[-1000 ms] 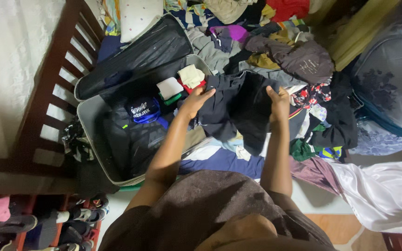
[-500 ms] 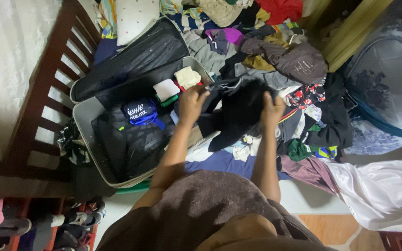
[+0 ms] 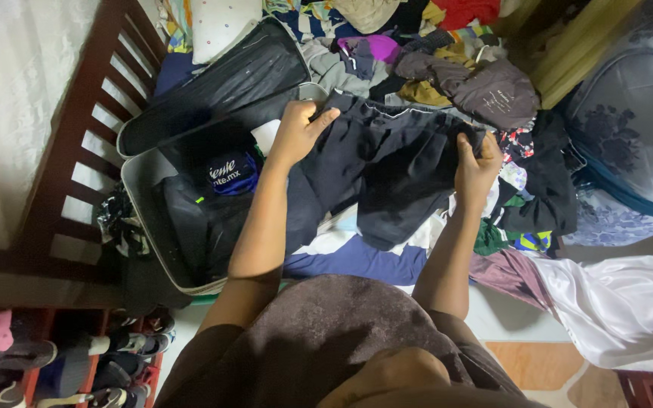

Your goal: The person folds various clothing items, including shirts, pants, and socks, and places them into an open suitcase. The person systematically organizes the clothes into neat stacks within the luggage, handling each item individually.

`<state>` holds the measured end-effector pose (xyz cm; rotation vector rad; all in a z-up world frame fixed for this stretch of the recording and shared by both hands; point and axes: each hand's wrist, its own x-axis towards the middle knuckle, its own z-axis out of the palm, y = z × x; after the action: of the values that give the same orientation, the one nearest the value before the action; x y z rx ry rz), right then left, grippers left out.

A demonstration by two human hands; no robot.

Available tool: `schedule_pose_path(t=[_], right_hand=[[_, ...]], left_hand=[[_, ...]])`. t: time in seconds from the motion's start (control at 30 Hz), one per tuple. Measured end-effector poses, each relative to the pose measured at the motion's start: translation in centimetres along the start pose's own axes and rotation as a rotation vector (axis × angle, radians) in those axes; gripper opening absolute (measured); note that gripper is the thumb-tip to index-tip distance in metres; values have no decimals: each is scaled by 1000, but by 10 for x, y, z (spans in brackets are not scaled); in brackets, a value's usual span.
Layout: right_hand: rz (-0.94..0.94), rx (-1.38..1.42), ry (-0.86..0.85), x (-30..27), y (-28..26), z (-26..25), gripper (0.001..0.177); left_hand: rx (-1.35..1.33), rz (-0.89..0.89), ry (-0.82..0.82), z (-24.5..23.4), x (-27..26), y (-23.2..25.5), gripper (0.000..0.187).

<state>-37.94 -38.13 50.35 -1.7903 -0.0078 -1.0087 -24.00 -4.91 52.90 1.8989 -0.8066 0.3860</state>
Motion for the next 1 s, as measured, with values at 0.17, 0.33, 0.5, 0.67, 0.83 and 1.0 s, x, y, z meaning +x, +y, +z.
schedule_pose_path(t=[0.17,0.33,0.5,0.67,0.83,1.0], right_hand=[[271,143,148,-21,13,19,21],[348,302,189,-49,3,71,11],[172,231,84,-69,-25,109,32],[158,330,16,-83,-33,129,42],[62,415,-32,-91,-27,129,68],[362,481,13,-97,14,121,43]], left_hand=[[-197,-226,11,26,-23,3,54],[-196,-333,95,87,-53,-2,55],[-428,-366,122,128,-75,9,46],[-591,-166,138,138,-87,39,49],[-597,-42,33,142,-93,44,49],[-449,93,-91,127,-102,28,57]])
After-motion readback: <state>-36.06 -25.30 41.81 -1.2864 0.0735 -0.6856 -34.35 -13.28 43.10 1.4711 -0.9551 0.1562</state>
